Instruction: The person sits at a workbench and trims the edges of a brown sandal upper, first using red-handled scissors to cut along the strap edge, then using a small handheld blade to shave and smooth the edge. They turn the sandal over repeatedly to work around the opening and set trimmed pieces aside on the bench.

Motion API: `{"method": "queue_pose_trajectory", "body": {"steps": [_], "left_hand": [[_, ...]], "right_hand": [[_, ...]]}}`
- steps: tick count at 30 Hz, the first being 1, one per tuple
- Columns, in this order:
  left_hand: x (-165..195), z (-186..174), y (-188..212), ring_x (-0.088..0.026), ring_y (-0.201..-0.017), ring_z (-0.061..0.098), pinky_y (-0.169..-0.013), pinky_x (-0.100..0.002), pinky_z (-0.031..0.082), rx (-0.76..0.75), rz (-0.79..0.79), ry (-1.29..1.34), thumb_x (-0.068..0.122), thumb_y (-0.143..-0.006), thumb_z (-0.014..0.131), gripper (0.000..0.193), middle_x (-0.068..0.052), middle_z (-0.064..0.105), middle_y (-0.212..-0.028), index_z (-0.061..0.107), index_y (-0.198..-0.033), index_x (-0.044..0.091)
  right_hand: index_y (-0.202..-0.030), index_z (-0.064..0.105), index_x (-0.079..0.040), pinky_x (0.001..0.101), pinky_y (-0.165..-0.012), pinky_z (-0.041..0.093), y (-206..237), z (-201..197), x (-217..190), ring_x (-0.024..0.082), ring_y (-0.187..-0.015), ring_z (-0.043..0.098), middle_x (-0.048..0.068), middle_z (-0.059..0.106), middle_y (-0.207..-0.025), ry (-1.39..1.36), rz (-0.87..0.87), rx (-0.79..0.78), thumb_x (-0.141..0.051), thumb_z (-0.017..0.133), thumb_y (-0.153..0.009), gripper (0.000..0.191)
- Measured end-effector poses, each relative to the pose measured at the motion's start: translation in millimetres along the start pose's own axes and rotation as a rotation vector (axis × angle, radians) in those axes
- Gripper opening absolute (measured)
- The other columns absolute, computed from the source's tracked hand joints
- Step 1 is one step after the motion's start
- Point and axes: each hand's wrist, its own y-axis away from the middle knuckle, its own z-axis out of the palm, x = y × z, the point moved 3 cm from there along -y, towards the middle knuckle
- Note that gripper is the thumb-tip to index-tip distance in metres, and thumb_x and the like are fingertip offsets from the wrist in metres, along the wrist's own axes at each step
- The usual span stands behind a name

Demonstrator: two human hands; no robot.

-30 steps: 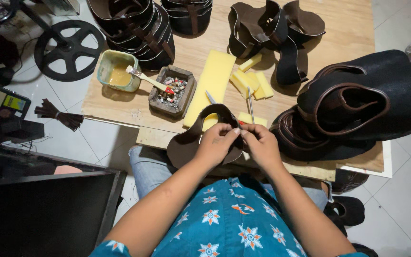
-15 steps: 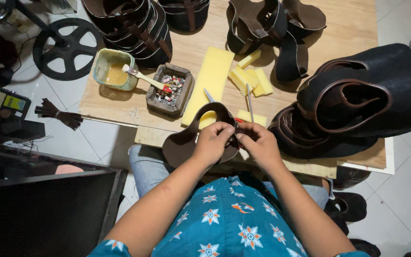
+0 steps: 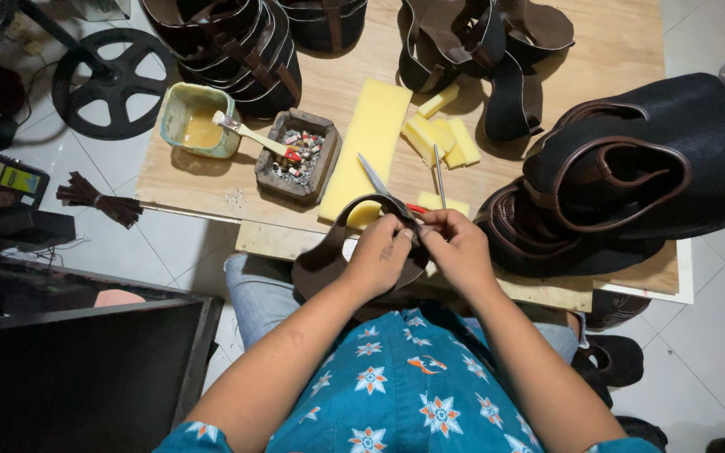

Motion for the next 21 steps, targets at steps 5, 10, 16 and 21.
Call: {"method": "queue_pose_trajectory", "body": {"steps": [5, 10, 16, 21], "left_hand": [[-8.2, -1.1, -0.3, -0.018, -0.072, 0.062, -0.066, -0.033, 0.05, 0.031, -0.003, 0.108, 0.017, -0.101, 0.057, 0.019, -0.01, 0.064, -0.079, 0.059, -0.092, 0.001], [-8.2, -4.5, 0.3, -0.012, -0.069, 0.061, -0.062, -0.029, 0.052, 0.093, -0.16, 0.161, 0.028, -0.095, 0.072, 0.031, -0.008, 0.066, -0.077, 0.059, -0.087, 0.0], [-9.4, -7.0, 1.0, -0.01, -0.059, 0.06, -0.055, -0.029, 0.048, 0.018, -0.257, 0.14, 0.028, -0.092, 0.071, 0.028, -0.004, 0.067, -0.068, 0.064, -0.082, 0.002], [-13.3, -8.5, -1.1, -0.013, -0.059, 0.059, -0.055, -0.031, 0.049, 0.031, -0.176, 0.046, 0.02, -0.088, 0.071, 0.021, -0.008, 0.066, -0.068, 0.063, -0.082, 0.002]], "right_hand": [[-0.108, 0.067, 0.001, 0.0241, -0.075, 0.055, 0.4, 3.7, -10.4, 0.006, -0.081, 0.066, 0.002, 0.074, -0.091, 0.169, -0.191, 0.086, -0.009, 0.067, -0.093, 0.018], [-0.113, 0.065, 0.001, 0.0248, -0.076, 0.055, -1.8, 11.1, -15.6, 0.008, -0.083, 0.066, 0.004, 0.073, -0.093, 0.109, -0.191, 0.0, -0.008, 0.069, -0.092, 0.023], [-0.115, 0.063, -0.001, 0.0268, -0.067, 0.055, -6.3, 8.5, -11.3, 0.009, -0.077, 0.066, 0.004, 0.074, -0.092, 0.058, -0.005, -0.045, -0.008, 0.069, -0.089, 0.027], [-0.113, 0.064, 0.001, 0.0257, -0.075, 0.057, -6.1, 11.5, -15.1, 0.009, -0.082, 0.068, 0.007, 0.074, -0.093, 0.189, -0.188, -0.015, -0.008, 0.071, -0.092, 0.024]]}}
